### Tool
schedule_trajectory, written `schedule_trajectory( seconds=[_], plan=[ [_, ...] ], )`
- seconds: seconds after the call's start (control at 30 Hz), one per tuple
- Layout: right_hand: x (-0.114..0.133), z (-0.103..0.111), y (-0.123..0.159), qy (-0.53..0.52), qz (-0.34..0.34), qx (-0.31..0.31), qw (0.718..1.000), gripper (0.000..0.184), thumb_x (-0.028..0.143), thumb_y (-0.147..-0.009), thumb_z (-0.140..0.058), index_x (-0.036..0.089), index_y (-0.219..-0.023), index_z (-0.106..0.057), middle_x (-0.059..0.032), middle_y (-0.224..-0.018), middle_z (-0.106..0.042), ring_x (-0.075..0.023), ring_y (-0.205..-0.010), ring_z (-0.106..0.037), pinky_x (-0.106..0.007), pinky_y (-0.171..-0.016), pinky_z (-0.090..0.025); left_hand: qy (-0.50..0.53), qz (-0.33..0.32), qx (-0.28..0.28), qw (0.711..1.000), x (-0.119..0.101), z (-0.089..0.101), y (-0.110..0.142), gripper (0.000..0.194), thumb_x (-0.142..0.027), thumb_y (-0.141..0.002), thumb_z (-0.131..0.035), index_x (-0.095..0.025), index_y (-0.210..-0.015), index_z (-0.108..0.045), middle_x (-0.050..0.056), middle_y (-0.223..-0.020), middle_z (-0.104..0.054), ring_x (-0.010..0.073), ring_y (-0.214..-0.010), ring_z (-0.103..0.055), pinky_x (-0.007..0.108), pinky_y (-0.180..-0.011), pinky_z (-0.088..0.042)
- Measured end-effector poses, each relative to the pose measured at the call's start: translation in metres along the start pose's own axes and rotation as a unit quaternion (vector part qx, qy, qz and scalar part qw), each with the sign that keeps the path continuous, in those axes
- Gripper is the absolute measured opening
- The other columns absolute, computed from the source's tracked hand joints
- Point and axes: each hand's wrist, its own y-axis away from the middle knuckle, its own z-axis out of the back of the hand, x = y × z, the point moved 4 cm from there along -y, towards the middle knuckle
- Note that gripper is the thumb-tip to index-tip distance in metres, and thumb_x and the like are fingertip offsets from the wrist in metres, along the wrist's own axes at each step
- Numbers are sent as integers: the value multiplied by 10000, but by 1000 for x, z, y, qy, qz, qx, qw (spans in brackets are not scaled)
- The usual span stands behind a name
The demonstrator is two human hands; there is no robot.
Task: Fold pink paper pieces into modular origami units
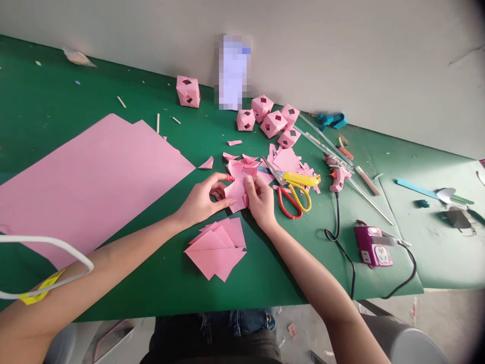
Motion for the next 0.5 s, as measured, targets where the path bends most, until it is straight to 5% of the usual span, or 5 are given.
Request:
schedule_trajectory(
  seconds=[0.23,0.5],
  plan=[
    [-7,-3,-1,-21,-48,29,998,475,703,-899,-626,231,-893,-572,36,-647,-499,-132,-553,-458,-269,-488,-362,59,21,-62,996,4,5,-1,468,-334,-756,-861,-224,-1139,-615,-10,-811,-677,179,-764,-701,328,-747,-600],
    [-9,-9,-1,-68,-38,96,992,298,343,-824,-669,228,-1085,-582,-21,-892,-645,-174,-749,-611,-272,-568,-503,81,18,-102,991,7,7,-4,462,-367,-776,-849,-204,-1141,-617,50,-985,-689,200,-959,-698,310,-804,-591]
  ],
)
